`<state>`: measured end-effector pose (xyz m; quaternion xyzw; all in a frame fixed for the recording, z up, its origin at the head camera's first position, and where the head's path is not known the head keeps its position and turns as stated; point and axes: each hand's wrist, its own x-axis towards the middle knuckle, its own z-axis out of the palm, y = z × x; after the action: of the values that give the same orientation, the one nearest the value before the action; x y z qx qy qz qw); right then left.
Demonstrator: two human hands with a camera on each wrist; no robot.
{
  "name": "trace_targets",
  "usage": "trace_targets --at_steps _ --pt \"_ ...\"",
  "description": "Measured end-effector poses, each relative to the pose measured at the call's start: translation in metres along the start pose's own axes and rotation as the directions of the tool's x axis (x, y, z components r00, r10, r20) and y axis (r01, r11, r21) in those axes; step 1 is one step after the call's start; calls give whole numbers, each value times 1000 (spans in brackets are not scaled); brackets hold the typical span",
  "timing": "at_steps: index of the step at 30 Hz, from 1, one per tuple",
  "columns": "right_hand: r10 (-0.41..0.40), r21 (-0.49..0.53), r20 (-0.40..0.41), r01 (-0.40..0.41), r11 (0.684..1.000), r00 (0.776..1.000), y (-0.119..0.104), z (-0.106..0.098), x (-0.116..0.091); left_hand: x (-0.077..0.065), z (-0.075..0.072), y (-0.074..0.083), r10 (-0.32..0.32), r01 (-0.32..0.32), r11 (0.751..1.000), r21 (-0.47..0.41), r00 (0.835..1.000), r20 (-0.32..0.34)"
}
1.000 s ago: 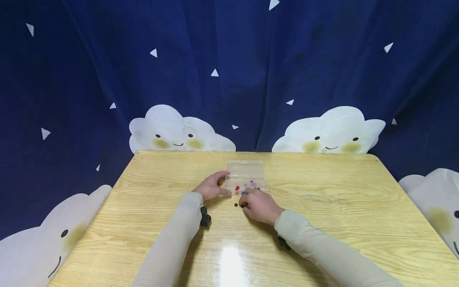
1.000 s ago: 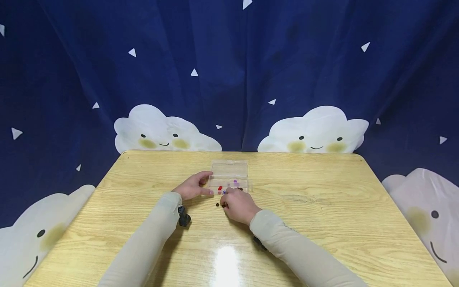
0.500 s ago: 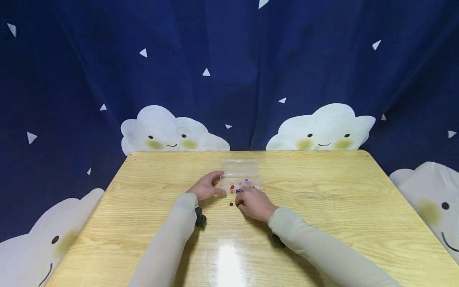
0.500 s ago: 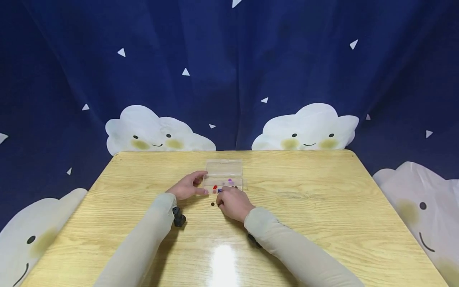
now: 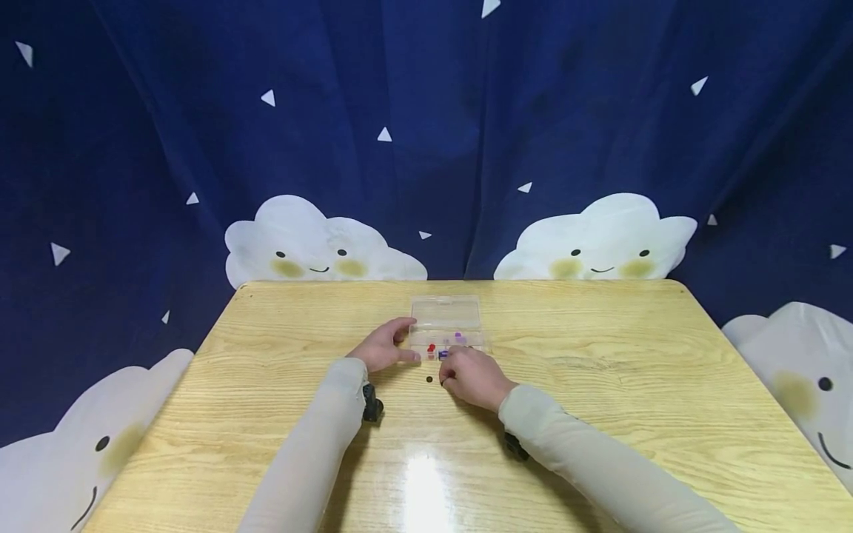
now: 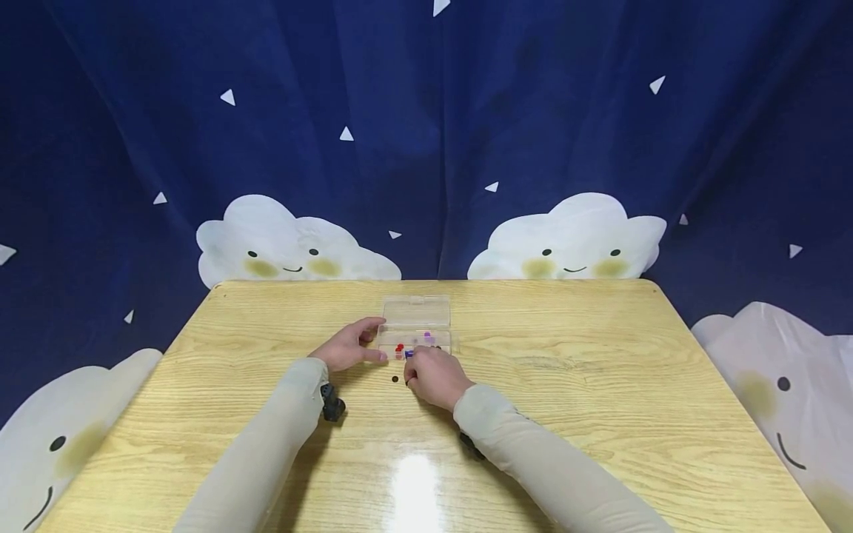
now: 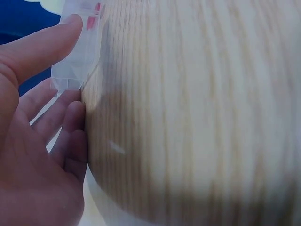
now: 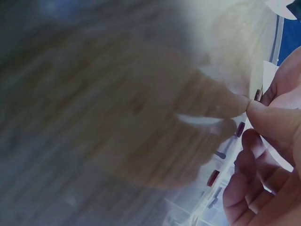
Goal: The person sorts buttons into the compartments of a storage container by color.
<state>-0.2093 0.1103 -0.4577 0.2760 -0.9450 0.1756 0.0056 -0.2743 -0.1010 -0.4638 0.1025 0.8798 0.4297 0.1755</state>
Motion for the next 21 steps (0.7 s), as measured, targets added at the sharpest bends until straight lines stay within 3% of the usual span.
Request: trace_targets --at_steps 6,13,21 --pt "-54 -4 -15 54 999 998 3 -2 -1 0 0 2 -3 3 1000 -11 1000 13" --pt "-87 91 -63 93 992 994 1 -7 0 -1 0 1 -9 10 1000 -18 1000 12" --pt "-74 156 -81 86 984 994 0 -11 0 1 2 -1 -14 14 1000 0 1000 -4"
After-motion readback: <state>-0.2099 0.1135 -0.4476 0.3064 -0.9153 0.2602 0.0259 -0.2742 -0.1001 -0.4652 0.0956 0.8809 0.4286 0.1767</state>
